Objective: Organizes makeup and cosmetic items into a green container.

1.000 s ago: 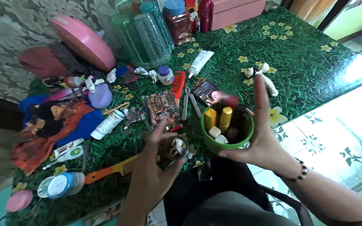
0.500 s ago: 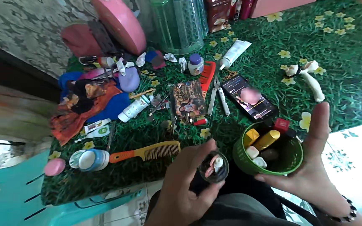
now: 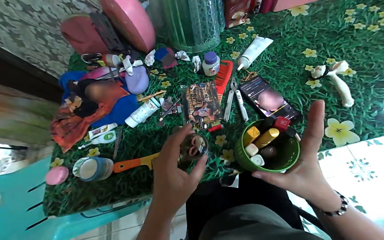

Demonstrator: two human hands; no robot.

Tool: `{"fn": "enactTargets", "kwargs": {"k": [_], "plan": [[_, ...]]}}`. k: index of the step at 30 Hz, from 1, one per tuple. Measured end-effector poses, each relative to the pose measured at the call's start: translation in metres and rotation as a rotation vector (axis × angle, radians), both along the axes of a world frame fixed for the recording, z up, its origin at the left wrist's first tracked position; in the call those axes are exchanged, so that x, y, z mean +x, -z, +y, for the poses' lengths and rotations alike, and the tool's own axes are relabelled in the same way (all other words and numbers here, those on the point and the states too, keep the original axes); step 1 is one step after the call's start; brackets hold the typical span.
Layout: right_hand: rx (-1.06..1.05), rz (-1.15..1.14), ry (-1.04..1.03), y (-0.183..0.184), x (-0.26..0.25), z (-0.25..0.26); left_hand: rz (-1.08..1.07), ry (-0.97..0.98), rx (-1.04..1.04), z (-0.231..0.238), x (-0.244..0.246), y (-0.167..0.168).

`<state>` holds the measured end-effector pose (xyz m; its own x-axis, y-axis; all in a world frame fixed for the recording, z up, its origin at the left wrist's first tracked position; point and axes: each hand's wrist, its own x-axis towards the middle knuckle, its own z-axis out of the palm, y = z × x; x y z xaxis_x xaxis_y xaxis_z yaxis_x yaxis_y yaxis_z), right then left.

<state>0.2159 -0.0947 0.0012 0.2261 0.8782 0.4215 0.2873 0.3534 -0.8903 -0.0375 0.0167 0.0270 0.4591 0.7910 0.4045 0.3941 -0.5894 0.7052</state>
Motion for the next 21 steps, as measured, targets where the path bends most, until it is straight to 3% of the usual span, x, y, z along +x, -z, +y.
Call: {"fn": "enactTargets", "kwargs": {"k": [5,7,10,12,15,21], "plan": [[0.018,0.013,-0.007,0.002,-0.002,0.010,0.163,-0.009,0.100,0.018,0.008,-0.019],[0.028,0.032,-0.013,0.004,-0.004,0.012,0.237,0.081,0.225,0.026,0.015,-0.037],[0.057,0.041,-0.018,0.007,-0.005,0.013,0.539,0.237,0.348,0.042,0.038,-0.061],[0.077,0.053,-0.023,0.010,-0.006,0.014,0.842,0.332,0.290,0.055,0.062,-0.072],[0.094,0.074,-0.033,0.017,-0.005,0.013,1.297,0.385,0.027,0.067,0.111,-0.087],[0.110,0.075,-0.061,0.024,-0.002,0.014,1.402,0.379,0.003,0.065,0.135,-0.076]]}}
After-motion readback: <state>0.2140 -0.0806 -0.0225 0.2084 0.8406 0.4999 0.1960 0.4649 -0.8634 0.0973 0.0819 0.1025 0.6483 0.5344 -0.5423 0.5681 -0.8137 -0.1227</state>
